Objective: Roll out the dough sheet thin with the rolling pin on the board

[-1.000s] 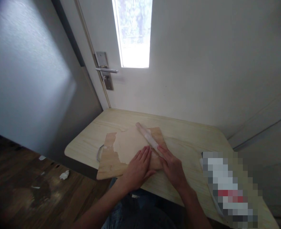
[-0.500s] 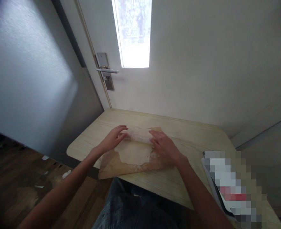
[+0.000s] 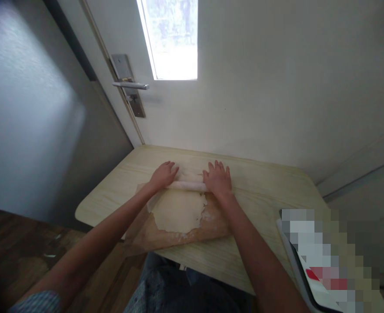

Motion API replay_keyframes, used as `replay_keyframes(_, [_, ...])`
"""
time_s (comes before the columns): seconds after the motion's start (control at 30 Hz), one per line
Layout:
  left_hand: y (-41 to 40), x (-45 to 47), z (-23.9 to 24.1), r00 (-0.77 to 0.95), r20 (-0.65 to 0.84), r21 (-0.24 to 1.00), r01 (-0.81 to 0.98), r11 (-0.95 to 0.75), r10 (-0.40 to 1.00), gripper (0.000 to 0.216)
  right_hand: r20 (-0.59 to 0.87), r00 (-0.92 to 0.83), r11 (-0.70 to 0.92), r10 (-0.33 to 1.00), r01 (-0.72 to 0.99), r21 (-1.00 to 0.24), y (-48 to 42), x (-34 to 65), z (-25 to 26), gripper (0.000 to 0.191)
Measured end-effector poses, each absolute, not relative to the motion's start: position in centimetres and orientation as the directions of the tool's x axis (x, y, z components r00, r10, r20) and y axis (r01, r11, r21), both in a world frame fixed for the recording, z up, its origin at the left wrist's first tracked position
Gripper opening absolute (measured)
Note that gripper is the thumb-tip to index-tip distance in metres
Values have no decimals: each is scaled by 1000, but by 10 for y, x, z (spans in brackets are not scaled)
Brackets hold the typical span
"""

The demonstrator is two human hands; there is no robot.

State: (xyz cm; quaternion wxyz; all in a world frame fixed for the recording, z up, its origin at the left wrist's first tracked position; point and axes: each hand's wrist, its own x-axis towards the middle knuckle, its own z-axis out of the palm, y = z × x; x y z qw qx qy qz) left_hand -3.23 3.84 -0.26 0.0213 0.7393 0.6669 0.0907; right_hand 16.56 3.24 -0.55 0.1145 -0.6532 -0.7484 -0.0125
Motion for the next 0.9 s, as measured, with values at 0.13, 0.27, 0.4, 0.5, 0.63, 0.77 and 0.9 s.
replay_keyframes(0.13, [57,-31,-2,49,70,145,988,-59,996,42,157,-83,106,984,984,-146,50,165,-6,47])
replay_keyframes(0.27, [70,-30,-2,27,32,123,992,-31,999,41,157,-90,110,984,986,-127,63,166,-5,45])
replay_keyframes(0.4, [77,-29,-1,28,-3,99,995,-27,1000,37,164,-92,112,982,987,-117,71,165,-4,42])
replay_keyframes(0.5, [78,-28,1,25,-1,81,996,-24,1000,36,179,-91,112,980,988,-109,74,163,-2,40])
replay_keyframes(0.63, [79,-27,2,17,16,63,998,-18,1000,35,182,-90,111,979,988,-107,76,161,1,37])
replay_keyframes(0.77, [79,-27,2,20,30,58,998,-21,999,34,156,-88,107,984,987,-116,77,161,3,35])
replay_keyframes(0.9, [78,-27,2,28,32,68,997,-30,999,32,115,-77,92,990,987,-135,74,162,2,36])
